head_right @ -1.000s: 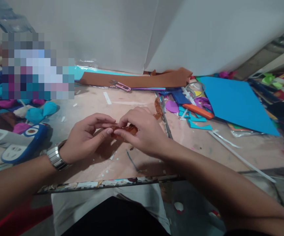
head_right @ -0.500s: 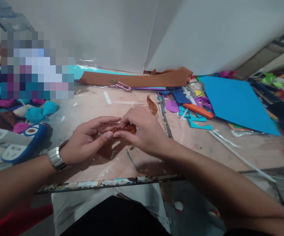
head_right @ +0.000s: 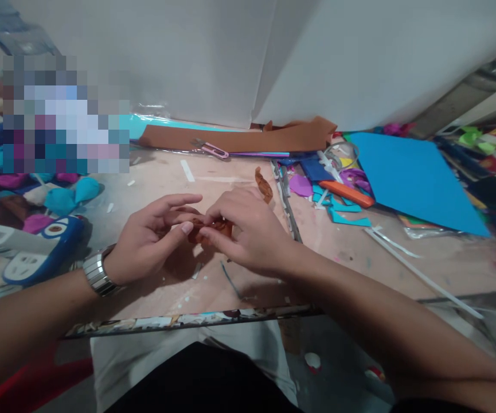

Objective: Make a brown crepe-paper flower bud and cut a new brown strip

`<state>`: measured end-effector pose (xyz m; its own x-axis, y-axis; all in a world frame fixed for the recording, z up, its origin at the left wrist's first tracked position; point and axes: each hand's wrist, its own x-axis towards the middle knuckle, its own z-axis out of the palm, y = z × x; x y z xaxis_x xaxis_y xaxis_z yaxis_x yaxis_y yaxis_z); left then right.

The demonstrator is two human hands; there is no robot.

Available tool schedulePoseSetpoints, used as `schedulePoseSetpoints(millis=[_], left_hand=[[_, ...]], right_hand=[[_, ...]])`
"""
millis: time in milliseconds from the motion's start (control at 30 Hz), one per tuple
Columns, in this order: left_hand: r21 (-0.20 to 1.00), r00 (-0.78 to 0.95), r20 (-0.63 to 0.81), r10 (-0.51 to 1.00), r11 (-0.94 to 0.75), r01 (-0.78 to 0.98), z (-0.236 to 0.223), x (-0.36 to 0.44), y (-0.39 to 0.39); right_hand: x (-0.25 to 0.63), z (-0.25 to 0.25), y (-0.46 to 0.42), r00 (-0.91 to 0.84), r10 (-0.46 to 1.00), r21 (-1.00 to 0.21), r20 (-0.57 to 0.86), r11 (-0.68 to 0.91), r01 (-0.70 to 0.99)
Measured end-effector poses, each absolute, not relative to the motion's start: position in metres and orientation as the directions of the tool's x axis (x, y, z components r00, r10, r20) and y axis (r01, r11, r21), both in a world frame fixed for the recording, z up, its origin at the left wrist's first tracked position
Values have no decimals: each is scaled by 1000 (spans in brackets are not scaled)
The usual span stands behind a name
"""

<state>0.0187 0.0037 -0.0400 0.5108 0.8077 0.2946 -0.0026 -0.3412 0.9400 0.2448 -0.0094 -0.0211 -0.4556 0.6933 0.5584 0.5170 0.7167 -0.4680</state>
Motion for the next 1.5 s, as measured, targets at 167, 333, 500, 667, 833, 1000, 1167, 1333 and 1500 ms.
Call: schedulePoseSetpoints(millis=[167,333,500,667,833,1000,1167,1333,1500], left_hand=[[928,526,317,789,-373,1,-41,18,4],[916,552,325,768,-400,17,-42,18,3],[928,562,306,768,-372,4,-42,19,3],[947,588,275,761,-319,-30,-42,21,2],[947,553,234,800,-316,56,-43,22,1],[936,543,234,807,-338,100,-43,22,2],[940,522,210,827,-317,124,-44,22,4],[931,495,254,831,-348,106,-45,21,5],[917,484,281,828,-380,118,-48,20,5]], right_hand=[[245,-23,-8,-435,695,-471,572,713,520],[246,-24,-8,-443,697,-462,564,711,531],[246,-25,-10,-465,682,-427,564,723,543],[247,-24,-9,-447,690,-480,569,720,500],[245,-21,-11,-423,703,-513,572,709,485],[244,-20,-12,-407,711,-526,574,701,482],[245,-20,-11,-375,712,-543,594,699,466],[245,-20,-11,-355,720,-545,596,688,479],[244,-20,-11,-358,710,-532,606,697,481]])
